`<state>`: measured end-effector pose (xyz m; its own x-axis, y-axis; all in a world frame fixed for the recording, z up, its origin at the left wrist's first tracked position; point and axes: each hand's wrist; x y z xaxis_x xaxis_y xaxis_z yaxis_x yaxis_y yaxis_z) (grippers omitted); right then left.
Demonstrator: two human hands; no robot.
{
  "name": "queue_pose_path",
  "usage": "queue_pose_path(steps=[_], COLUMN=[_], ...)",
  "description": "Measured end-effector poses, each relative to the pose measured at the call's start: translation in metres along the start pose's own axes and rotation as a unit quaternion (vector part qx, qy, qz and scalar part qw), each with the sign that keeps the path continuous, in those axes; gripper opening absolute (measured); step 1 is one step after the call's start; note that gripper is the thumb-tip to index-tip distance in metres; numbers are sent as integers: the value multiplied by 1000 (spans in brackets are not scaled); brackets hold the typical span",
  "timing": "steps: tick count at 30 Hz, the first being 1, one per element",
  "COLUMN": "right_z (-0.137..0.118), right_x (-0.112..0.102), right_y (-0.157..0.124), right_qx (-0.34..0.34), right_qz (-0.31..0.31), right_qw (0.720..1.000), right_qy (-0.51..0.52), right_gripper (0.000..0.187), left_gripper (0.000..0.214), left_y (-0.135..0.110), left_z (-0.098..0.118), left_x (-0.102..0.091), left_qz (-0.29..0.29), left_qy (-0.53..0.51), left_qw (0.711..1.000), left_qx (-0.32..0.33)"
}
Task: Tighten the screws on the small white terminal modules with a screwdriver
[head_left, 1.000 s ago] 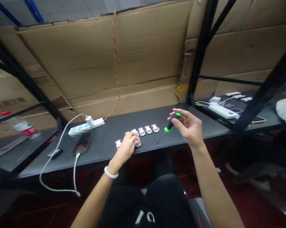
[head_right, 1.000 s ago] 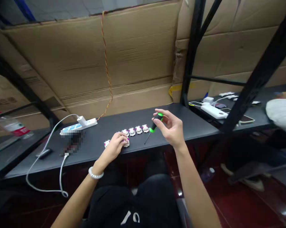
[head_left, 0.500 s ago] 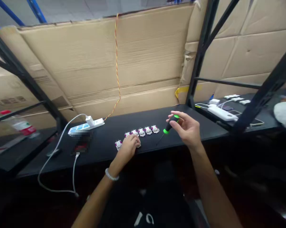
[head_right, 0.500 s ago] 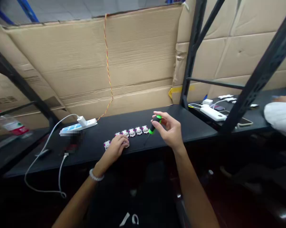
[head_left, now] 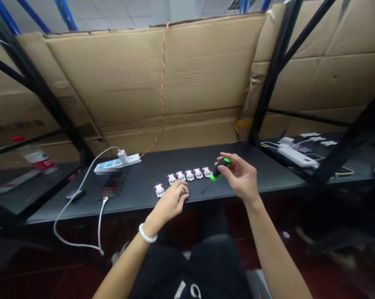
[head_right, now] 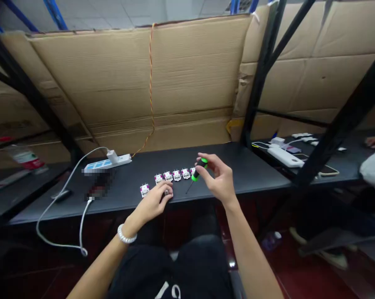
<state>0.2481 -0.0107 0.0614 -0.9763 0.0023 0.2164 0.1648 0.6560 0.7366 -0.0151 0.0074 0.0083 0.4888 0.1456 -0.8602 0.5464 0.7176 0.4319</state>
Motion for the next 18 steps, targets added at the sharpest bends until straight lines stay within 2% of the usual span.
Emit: queue_pose_path(steps=[5,11,18], right_z=[0,3,7], right_x=[7,22,32], right_y=[-2,-6,-11], right_qx=[-2,-18,-32], right_qz=[0,28,35], right_qw=[1000,999,998], right_qy=[0,36,47], right_gripper=[34,40,40], left_gripper=[11,11,11], left_y=[-3,-4,-4], left_z=[-1,1,2], left_x=[4,6,6], left_qz=[10,23,30], left_qy=[-35,-64,-69], left_qw=[999,997,996], left_qx=[-21,-44,-47])
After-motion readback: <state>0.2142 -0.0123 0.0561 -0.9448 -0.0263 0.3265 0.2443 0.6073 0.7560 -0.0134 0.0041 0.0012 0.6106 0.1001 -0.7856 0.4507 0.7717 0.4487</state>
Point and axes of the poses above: each hand's wrist, its own y-axis towards the middle knuckle, its own x-axis out of the palm, z = x × y, and after that the axes turned 15 degrees about y, right-handed
